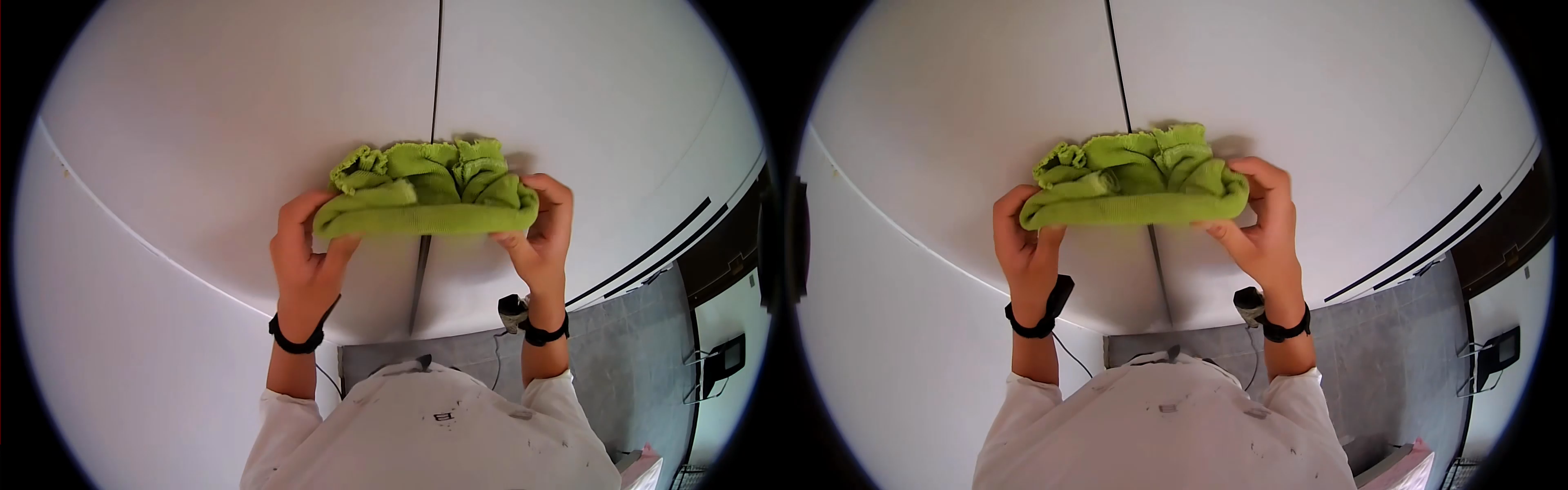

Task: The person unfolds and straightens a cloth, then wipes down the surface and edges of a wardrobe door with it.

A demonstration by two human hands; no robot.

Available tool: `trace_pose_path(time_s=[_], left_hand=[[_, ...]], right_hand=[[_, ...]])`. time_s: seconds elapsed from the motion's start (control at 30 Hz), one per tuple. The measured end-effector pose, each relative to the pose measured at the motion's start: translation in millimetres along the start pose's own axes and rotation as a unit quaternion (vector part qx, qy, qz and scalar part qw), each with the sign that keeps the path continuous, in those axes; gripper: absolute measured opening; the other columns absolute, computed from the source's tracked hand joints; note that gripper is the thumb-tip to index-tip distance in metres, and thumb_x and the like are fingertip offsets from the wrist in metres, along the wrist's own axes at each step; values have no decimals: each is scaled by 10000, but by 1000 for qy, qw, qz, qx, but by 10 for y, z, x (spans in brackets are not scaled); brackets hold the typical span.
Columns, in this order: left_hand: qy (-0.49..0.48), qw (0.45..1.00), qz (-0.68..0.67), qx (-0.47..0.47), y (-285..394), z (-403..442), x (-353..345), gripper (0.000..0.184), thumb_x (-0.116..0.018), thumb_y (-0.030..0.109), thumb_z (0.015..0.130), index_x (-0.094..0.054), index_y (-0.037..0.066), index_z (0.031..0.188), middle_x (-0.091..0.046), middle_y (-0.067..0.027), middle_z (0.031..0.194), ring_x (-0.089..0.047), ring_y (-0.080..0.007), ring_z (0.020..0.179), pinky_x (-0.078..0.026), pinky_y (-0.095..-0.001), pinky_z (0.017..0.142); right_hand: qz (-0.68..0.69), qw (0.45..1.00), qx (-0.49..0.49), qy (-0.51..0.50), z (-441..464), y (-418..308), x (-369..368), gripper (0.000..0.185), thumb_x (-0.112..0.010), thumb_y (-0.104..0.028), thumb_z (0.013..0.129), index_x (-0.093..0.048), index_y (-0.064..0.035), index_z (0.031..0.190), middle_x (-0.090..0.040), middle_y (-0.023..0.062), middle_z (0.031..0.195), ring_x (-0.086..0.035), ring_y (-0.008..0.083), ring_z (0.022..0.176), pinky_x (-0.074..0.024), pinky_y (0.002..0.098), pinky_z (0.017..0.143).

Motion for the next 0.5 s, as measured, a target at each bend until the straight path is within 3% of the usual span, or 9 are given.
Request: trace_pose_path(time_s=[0.1, 0.2, 0.3, 0.4, 0.5], left_hand=[[53, 995, 80, -37, 203, 60, -186, 385, -722, 115, 837, -505, -12, 1128, -630, -92, 937, -610, -158, 835, -490, -273, 760], [102, 983, 134, -69, 322, 120, -274, 360, -714, 149, 850, -516, -6, 1108, -631, -89, 932, -575, -141, 787, -479, -273, 728], [113, 982, 148, -43, 386, 178, -221, 373, -720, 183, 852, -518, -3, 1103, -627, -85, 931, -566, -132, 782, -473, -274, 720], [119, 982, 145, 2, 402, 224, -183, 372, -723, 209, 852, -523, 4, 1088, -614, -77, 929, -562, -133, 780, -473, -279, 714], [159, 979, 122, -24, 470, 233, -198, 368, -727, 219, 851, -524, 10, 1075, -592, -57, 914, -548, -129, 795, -463, -272, 724]], right_hand=[[-96, 993, -39, 52, 38, -39, 91, 540, -766, -94, 805, -426, 9, 1211, -611, 143, 1078, -637, 176, 912, -520, 296, 783], [-105, 989, -25, 99, 98, -90, 157, 515, -755, -96, 818, -428, 10, 1201, -615, 133, 1057, -632, 149, 881, -515, 254, 746], [-110, 986, -54, 109, 205, -201, 138, 492, -745, -98, 829, -430, -1, 1194, -624, 111, 1024, -624, 129, 855, -500, 231, 691], [-21, 986, -76, 144, 288, -196, 127, 473, -737, -108, 840, -438, -18, 1195, -629, 89, 998, -617, 114, 840, -479, 211, 624], [12, 982, -92, 162, 296, -175, 166, 472, -738, -115, 840, -444, -28, 1199, -631, 79, 999, -611, 108, 838, -479, 214, 605]])
Point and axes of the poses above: each hand's wrist, its own z-axis towards the middle knuckle, its own x-axis out of the back of the hand, y = z × x, the point moved 9 cm from there along z, towards the middle knuckle
